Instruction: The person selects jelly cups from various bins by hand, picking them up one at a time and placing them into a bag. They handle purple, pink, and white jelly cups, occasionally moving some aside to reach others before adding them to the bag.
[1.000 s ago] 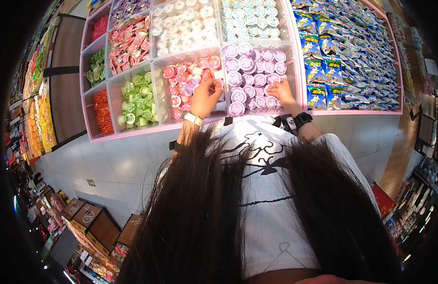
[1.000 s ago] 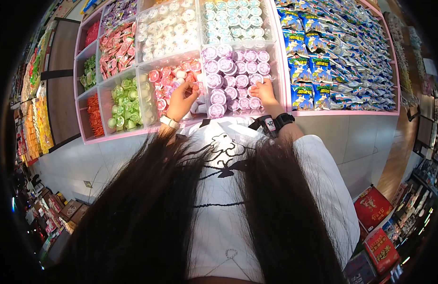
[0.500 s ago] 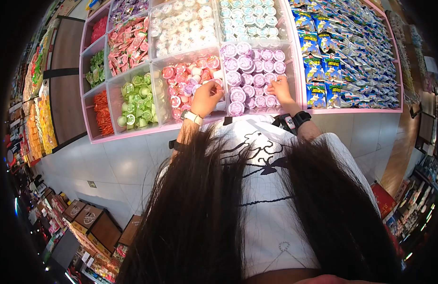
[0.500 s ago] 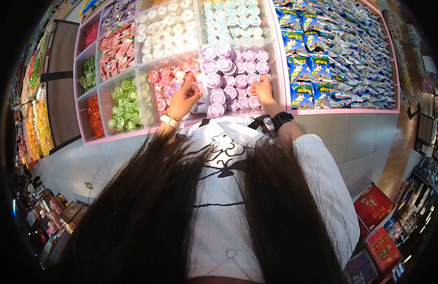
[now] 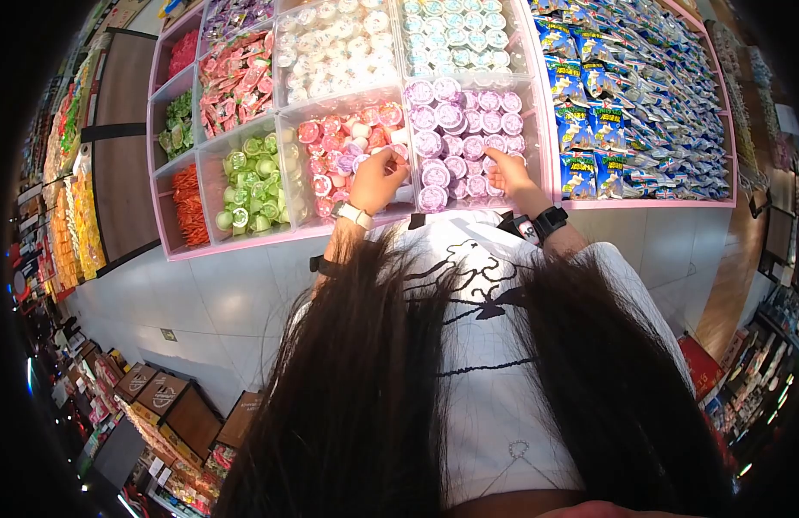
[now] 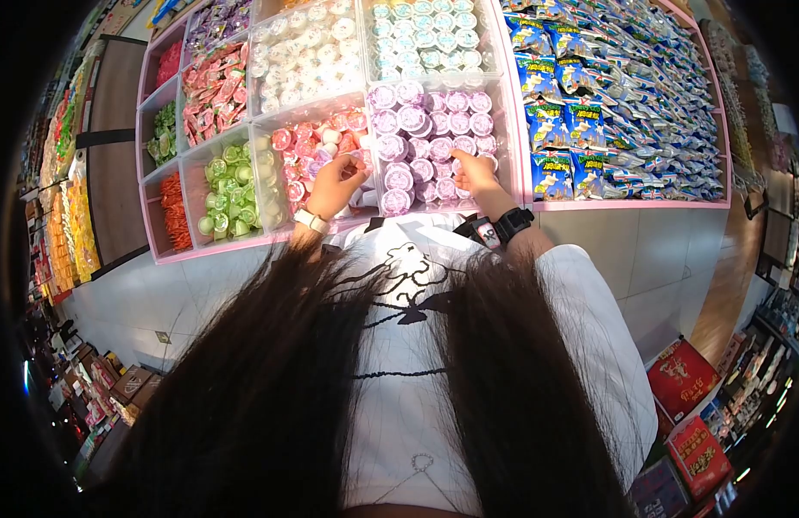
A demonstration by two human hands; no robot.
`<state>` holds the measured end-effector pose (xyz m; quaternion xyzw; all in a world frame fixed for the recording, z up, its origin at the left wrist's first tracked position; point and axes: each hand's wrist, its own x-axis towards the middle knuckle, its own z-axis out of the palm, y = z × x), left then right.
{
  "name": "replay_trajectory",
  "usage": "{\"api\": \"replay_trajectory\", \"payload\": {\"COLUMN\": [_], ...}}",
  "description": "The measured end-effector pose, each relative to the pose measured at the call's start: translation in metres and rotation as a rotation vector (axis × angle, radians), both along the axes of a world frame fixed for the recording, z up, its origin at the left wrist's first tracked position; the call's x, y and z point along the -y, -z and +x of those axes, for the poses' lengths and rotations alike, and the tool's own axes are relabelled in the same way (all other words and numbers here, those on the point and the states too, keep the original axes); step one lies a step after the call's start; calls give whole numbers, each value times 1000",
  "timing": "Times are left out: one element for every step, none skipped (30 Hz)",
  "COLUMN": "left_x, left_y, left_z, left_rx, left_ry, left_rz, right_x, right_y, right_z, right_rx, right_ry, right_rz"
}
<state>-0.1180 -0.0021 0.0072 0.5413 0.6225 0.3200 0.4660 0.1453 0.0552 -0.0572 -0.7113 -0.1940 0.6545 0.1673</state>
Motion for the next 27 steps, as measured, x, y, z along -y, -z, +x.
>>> {"api": "replay_trajectory", "payload": {"left_x": [0,0,0,0,-1,-1,0,0,0,0,0,0,-1,-1,-1,-1,0,0,0,0,0,0,0,0,0,0,0], "left_y": [-1,-2,-3,-4,-5,-5,-5,-4,-4,-2,-1,-1,0,0,-1,-2,-3,-3,-3,-2,-1,0,1,1,1,2,1], "left_z": [0,0,0,0,1,0,1,1,1,1,0,-1,-1,-1,-1,-2,-1,0,0,-1,-1,-2,-2,-3,-3,-2,-2], "left_rx": [2,5,8,-3,-14,-25,-23,-21,-20,-17,-14,-10,-17,-23,-30,-33,-35,-37,-36,-36,-36,-33,-32,-30,-36,-42,-49], "left_ry": [-1,-2,-2,4,10,17,15,13,11,16,22,28,27,26,25,19,14,9,9,10,10,7,4,2,4,6,7], "left_rz": [-10,-19,-29,-27,-24,-22,-23,-22,-21,-26,-30,-34,-34,-33,-33,-31,-29,-26,-22,-18,-15,-16,-17,-19,-14,-8,-2], "right_x": [2,4,6,6,7,7,6,5,4,3,3,2,0,-1,-2,-3,-4,-5,-5,-5,-6,-6,-6,-6,-5,-5,-5], "right_y": [0,0,3,8,13,18,24,29,30,30,30,26,23,20,20,23,24,28,33,37,34,31,29,28,26,25,26], "right_z": [-3,-5,-6,-6,-7,-9,-11,-15,-18,-19,-19,-20,-23,-27,-29,-30,-30,-29,-27,-25,-26,-27,-28,-28,-29,-30,-30], "right_rx": [-71,-141,-212,-285,-359,-432,-374,-315,-257,-275,-292,-310,-253,-197,-141,-147,-152,-156,-159,-161,-164,-152,-139,-127,-131,-134,-138], "right_ry": [72,145,218,237,256,275,286,296,306,303,298,294,315,336,356,362,368,375,361,347,333,335,339,342,344,345,346], "right_rz": [-7,-14,-22,-6,9,24,73,123,172,179,186,193,188,183,177,178,178,180,166,153,140,157,173,190,194,199,204]}}
